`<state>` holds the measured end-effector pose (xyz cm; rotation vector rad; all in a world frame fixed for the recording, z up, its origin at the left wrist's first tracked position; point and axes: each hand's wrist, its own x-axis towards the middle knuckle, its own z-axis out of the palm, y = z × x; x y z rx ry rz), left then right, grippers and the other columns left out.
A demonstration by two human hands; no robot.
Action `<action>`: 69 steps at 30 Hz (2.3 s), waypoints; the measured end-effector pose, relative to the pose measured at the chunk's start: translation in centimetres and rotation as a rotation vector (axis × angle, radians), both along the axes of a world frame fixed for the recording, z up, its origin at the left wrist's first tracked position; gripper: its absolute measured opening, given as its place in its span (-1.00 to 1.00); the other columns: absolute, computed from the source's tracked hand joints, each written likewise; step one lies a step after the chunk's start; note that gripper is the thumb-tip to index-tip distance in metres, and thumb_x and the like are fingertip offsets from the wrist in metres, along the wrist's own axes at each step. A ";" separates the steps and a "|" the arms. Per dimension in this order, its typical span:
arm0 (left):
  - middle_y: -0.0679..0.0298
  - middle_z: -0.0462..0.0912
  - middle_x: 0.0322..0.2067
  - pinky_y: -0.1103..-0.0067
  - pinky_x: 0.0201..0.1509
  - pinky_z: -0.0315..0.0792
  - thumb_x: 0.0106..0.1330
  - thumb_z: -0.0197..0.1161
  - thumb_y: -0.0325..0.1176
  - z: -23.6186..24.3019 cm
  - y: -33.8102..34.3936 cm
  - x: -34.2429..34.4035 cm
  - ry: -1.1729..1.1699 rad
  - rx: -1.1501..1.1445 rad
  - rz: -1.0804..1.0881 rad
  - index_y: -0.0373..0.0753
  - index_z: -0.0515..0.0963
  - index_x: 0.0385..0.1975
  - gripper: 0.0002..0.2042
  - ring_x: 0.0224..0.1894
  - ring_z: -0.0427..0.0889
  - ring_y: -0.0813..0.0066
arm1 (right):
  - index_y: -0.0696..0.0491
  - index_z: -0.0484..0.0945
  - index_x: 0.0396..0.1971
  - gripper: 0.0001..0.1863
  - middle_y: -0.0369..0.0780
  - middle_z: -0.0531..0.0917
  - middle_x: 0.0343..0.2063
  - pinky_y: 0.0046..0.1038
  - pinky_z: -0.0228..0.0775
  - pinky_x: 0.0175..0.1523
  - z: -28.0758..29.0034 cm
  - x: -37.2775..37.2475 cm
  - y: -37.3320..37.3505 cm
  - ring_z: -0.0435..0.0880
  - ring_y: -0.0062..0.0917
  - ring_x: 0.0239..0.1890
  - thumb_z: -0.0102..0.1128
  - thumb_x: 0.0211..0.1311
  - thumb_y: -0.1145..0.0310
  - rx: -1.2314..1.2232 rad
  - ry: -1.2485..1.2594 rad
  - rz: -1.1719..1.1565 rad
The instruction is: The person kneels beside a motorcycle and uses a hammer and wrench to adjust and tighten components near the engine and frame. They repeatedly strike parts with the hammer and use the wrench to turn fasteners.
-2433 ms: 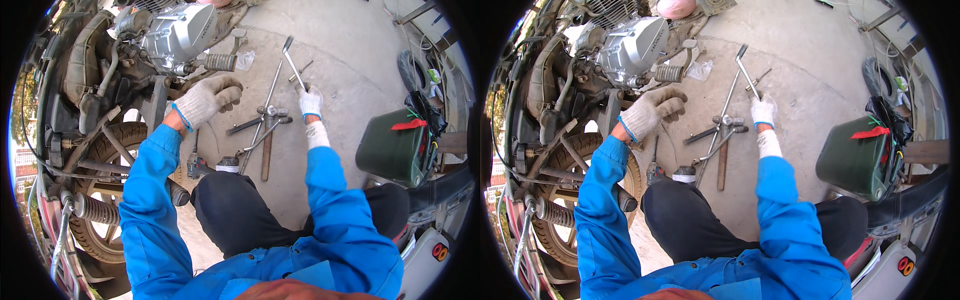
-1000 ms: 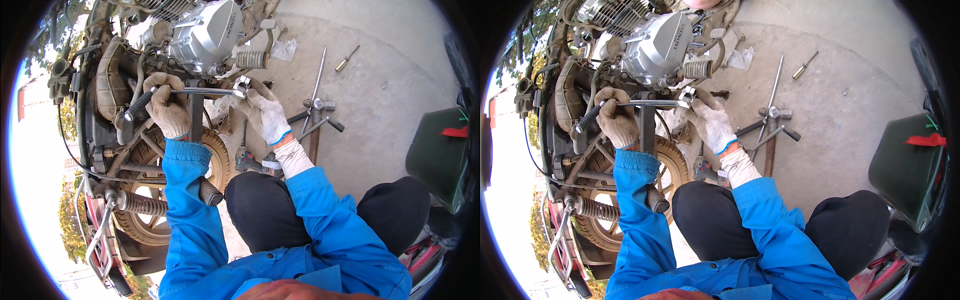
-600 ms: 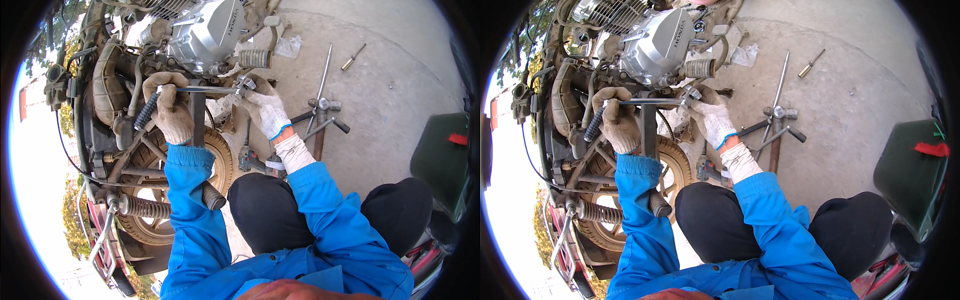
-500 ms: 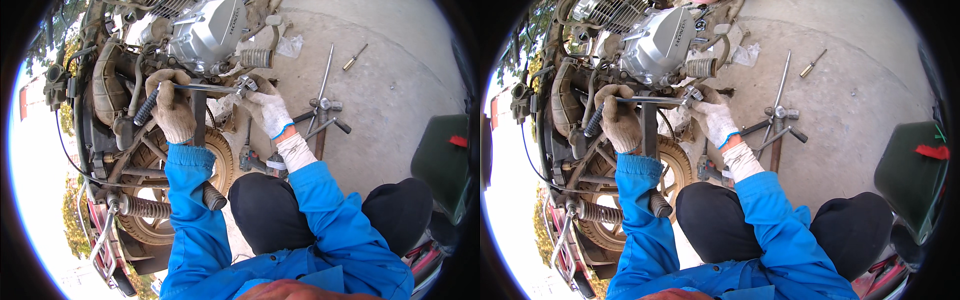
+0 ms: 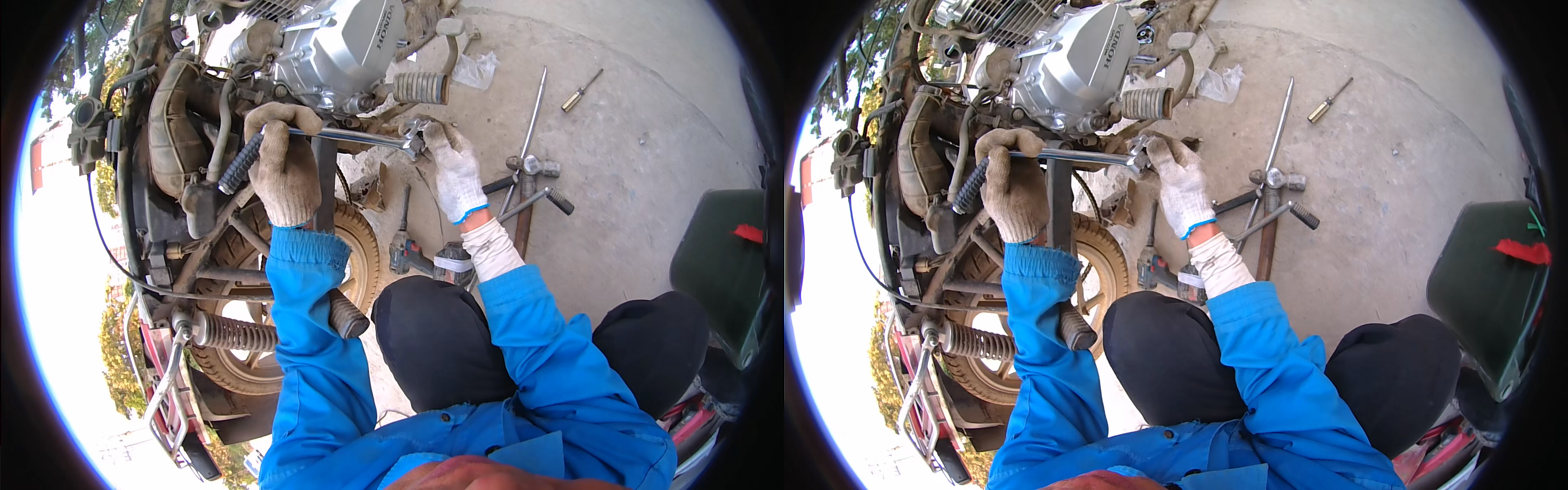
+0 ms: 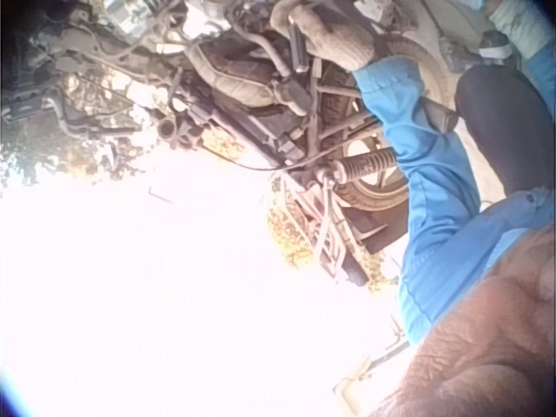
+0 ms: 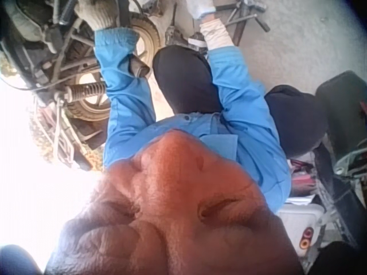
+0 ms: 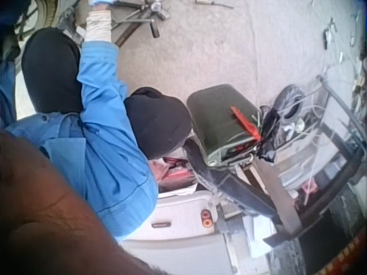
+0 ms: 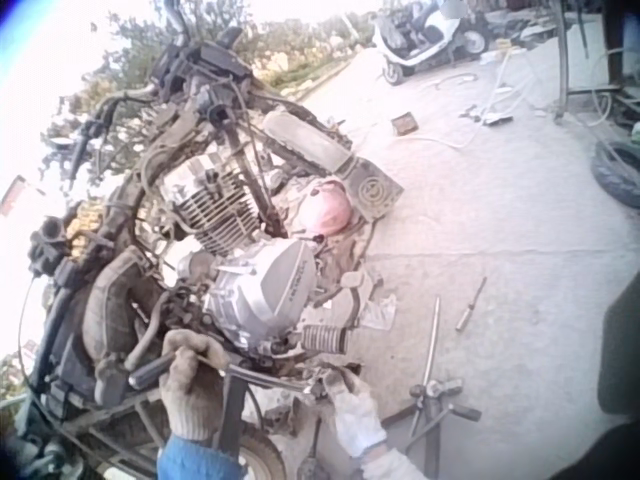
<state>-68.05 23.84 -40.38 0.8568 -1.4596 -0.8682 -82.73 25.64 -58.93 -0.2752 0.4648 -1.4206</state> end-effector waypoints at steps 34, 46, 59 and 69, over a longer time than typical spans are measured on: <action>0.39 0.31 -0.45 0.33 -0.11 0.38 0.52 0.31 0.03 -0.4 0.8 -3.3 0.278 0.265 -0.164 -0.16 0.58 -0.05 -0.64 -0.33 0.33 0.41 | 0.04 0.72 -0.27 -0.39 -0.21 0.69 -0.60 -0.49 0.17 -0.62 0.4 -0.6 0.6 0.45 -0.63 -0.73 -0.11 0.61 -0.17 0.376 0.041 0.438; 0.18 0.70 -0.52 0.39 -0.34 0.69 0.61 0.24 -0.28 0.2 -0.2 -3.1 0.147 0.068 0.418 -0.39 0.63 -0.14 -0.76 -0.49 0.72 0.32 | 0.19 0.55 0.15 -0.52 -0.07 0.76 -0.13 -0.39 0.57 -0.23 -1.5 1.1 1.6 0.72 -0.39 -0.27 0.14 0.63 0.03 0.031 -0.333 0.433; 0.18 0.67 -0.40 0.16 -0.04 0.73 0.62 0.17 -0.29 0.6 -0.2 -2.7 0.140 0.120 0.421 -0.34 0.57 0.00 -0.77 -0.33 0.70 0.23 | 0.17 0.42 0.35 -0.48 -0.04 0.72 0.08 -0.33 0.64 0.01 -1.9 0.6 1.5 0.77 -0.32 -0.03 0.29 0.55 0.27 -0.101 -0.378 0.360; 0.41 0.22 -0.50 0.47 -0.32 0.23 0.54 0.08 -0.36 1.1 -0.3 -2.2 0.486 0.332 0.271 -0.31 0.55 -0.06 -0.81 -0.46 0.17 0.53 | 0.09 0.52 0.28 -0.40 -0.31 0.67 -0.32 -0.54 0.50 -0.32 1.3 -2.6 1.8 0.59 -0.67 -0.42 0.57 0.31 0.31 -0.217 0.181 0.104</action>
